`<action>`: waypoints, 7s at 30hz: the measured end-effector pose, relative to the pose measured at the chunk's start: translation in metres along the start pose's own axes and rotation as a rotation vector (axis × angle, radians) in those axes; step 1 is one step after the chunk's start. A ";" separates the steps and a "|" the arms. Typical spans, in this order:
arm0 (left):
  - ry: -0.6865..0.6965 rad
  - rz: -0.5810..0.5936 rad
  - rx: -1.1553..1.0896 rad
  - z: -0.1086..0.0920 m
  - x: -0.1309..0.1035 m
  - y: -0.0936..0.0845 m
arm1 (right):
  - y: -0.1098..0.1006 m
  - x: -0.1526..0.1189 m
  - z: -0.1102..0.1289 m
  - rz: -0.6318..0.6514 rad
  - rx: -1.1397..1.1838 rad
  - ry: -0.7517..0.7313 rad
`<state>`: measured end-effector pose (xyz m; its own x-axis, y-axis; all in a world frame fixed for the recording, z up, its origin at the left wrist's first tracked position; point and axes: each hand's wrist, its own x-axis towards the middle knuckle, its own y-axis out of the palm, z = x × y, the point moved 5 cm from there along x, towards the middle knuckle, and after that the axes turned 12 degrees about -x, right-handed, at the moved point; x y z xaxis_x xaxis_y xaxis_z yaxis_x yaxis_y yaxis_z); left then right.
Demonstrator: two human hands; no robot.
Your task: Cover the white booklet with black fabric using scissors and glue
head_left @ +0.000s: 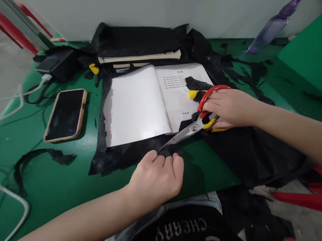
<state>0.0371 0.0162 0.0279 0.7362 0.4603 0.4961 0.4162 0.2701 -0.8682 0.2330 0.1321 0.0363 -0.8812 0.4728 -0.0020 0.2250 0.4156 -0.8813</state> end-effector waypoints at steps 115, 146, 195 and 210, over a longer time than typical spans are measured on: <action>-0.716 -0.398 -0.459 0.111 0.008 -0.081 | -0.009 0.018 0.004 0.034 0.153 0.276; -0.568 0.154 0.145 0.166 -0.054 -0.042 | 0.041 -0.029 -0.037 0.073 0.223 1.136; -1.085 -0.212 -0.195 0.078 -0.161 -0.063 | -0.017 -0.038 -0.094 -0.212 0.196 0.949; -1.036 -0.157 -0.093 0.080 -0.167 -0.056 | 0.011 0.028 -0.076 -0.067 0.276 0.658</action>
<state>-0.1516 -0.0082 -0.0053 -0.1274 0.9358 0.3286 0.5391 0.3434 -0.7690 0.2428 0.2088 0.0627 -0.4364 0.8599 0.2646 -0.0109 0.2890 -0.9573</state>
